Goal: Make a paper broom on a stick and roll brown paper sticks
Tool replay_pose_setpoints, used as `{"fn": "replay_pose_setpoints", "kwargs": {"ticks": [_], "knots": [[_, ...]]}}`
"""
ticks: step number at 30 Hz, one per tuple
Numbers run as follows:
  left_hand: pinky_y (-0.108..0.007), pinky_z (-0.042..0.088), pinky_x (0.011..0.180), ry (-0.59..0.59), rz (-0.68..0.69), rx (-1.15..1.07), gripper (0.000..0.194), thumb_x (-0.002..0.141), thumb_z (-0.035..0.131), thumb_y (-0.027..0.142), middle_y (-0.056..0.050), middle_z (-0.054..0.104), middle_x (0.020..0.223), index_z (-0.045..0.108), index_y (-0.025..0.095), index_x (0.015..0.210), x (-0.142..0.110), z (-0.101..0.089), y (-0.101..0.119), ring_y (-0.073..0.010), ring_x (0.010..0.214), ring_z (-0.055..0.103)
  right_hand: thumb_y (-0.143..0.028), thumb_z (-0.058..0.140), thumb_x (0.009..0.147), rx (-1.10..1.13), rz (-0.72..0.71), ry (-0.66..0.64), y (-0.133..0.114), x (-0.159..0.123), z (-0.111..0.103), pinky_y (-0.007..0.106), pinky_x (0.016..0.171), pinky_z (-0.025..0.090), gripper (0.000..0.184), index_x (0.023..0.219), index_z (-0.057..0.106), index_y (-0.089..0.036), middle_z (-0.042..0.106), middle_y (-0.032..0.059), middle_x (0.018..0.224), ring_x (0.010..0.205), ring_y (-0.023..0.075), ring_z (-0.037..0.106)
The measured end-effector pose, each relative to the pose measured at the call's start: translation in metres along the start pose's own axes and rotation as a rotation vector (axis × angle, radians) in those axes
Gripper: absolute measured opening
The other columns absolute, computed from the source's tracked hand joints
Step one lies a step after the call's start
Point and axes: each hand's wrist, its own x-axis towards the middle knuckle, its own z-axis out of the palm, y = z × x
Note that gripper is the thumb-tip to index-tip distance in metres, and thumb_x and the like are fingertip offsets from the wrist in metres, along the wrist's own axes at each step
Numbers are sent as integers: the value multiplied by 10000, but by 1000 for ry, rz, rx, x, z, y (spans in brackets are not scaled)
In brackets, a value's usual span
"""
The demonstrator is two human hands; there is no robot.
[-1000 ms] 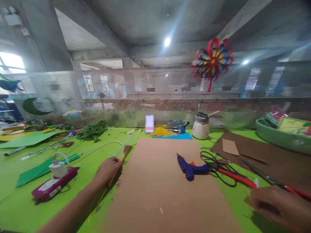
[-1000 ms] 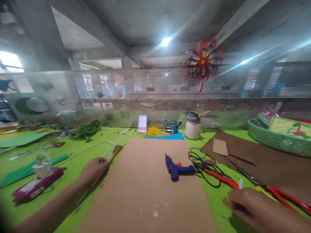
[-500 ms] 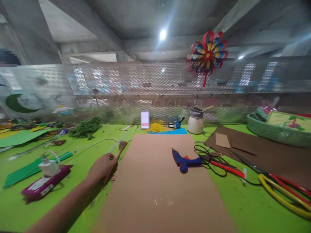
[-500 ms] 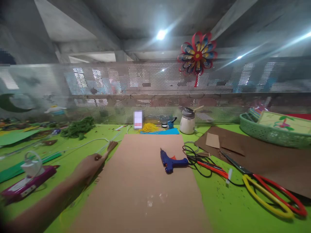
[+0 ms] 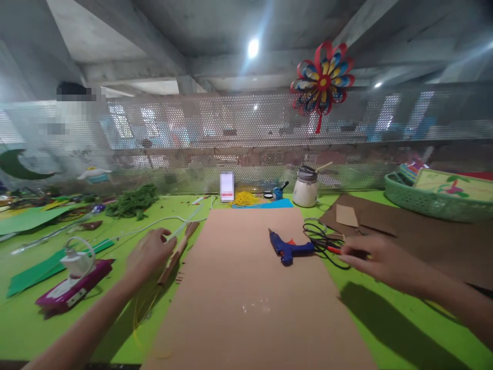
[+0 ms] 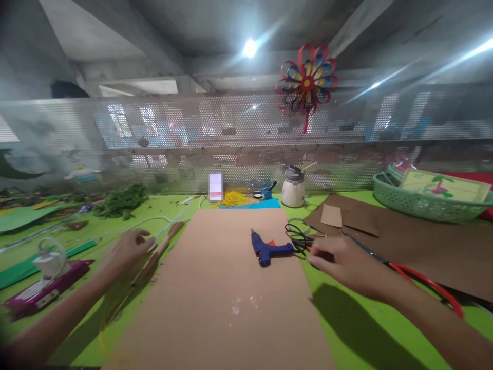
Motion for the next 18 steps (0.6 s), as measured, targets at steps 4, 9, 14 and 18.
{"fn": "replay_pose_setpoints", "kwargs": {"ticks": [4,9,14,18], "knots": [[-375,449,831,122,113,-27,399,825,435,411,-132,654,1022,634,141,1041,-3,-14,28,-283,964,610,-395,570,807,171,-42,157,-21,55,13,279,540,387,261,647,666,-212,647,17,599,565,177,546],[-292,452,771,9,404,-135,311,858,424,384,-64,659,931,653,181,917,-19,-2,84,-200,838,618,-391,544,819,234,-37,273,-19,88,33,271,554,395,281,643,627,-189,619,17,601,581,165,531],[-270,428,702,-177,635,-186,242,857,450,298,-34,665,876,671,207,817,-43,22,132,-175,782,612,-382,530,829,248,-13,369,-8,88,46,274,592,430,273,673,637,-185,657,35,647,627,179,581],[-296,408,661,-219,658,-194,232,841,445,260,-50,650,828,658,201,771,-50,44,142,-192,742,594,-375,550,817,216,35,453,13,85,39,284,614,428,252,686,650,-184,666,40,662,625,179,573]]}}
